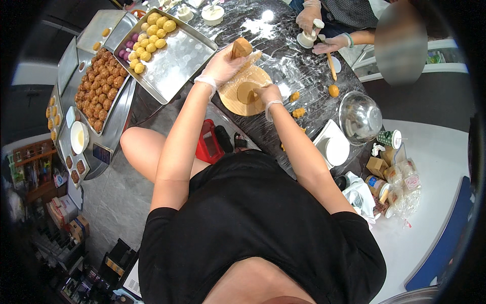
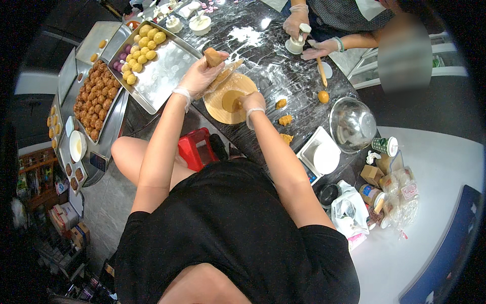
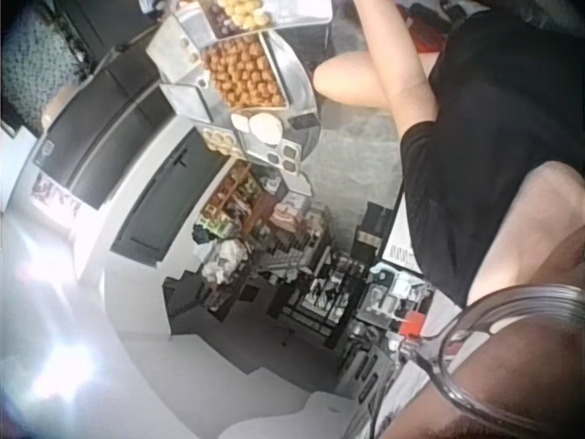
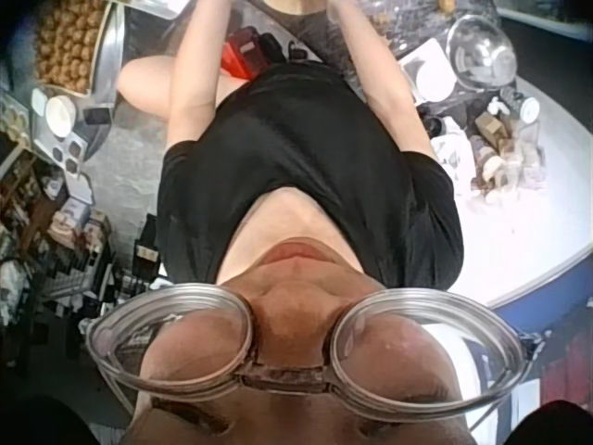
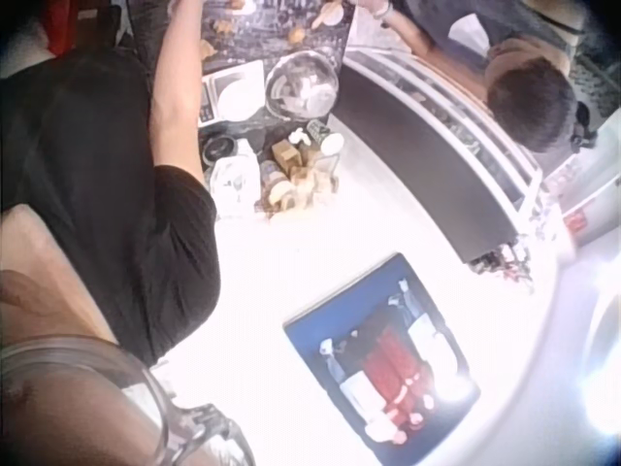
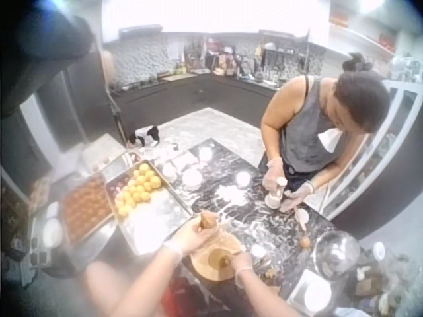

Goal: The person repeatedly takes small portions of dough, rolls them into smooth balls between gloved hands, and places them on a metal tray. A coworker across the table also shapes dough and uses a rolling pin.

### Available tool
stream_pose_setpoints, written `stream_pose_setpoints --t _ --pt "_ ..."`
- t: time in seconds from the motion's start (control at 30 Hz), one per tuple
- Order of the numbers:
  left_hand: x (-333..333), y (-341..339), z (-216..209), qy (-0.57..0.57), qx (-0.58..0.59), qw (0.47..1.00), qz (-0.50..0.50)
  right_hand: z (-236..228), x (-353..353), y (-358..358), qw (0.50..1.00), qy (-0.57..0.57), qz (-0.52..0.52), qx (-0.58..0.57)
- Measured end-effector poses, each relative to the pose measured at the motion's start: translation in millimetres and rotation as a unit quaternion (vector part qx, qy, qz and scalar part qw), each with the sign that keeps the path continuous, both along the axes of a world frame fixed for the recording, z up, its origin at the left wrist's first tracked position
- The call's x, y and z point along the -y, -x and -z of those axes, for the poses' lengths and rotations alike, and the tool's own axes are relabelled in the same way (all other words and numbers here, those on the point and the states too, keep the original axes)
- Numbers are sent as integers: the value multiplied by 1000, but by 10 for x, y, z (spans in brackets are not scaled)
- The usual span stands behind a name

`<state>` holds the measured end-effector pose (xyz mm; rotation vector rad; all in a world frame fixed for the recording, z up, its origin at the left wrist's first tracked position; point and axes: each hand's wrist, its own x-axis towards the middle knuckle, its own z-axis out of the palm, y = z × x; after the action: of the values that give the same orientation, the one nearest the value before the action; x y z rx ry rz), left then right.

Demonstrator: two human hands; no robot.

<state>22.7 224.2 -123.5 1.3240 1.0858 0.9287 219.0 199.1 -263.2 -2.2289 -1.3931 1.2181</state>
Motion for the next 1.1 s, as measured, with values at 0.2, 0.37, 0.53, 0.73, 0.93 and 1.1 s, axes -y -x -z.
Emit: stream_pose_setpoints --t 0.2,0.37,0.53,0.73,0.93,1.1 --pt "-10 4 72 -15 -8 1000 -4 -120 67 219 997 -16 6 79" --pt "-4 2 113 -21 -9 1000 -2 -210 186 329 994 -60 68 62" --pt "3 -8 101 -29 -25 999 -5 -84 129 310 981 85 128 -118" --pt "54 -73 57 -7 -14 1000 3 396 280 491 826 -58 358 -430" --pt "416 -242 -42 -156 -226 961 46 -18 435 -518 774 -91 213 -589" --pt "938 -852 610 -284 -403 867 80 -842 643 -1165 856 -184 286 -391"
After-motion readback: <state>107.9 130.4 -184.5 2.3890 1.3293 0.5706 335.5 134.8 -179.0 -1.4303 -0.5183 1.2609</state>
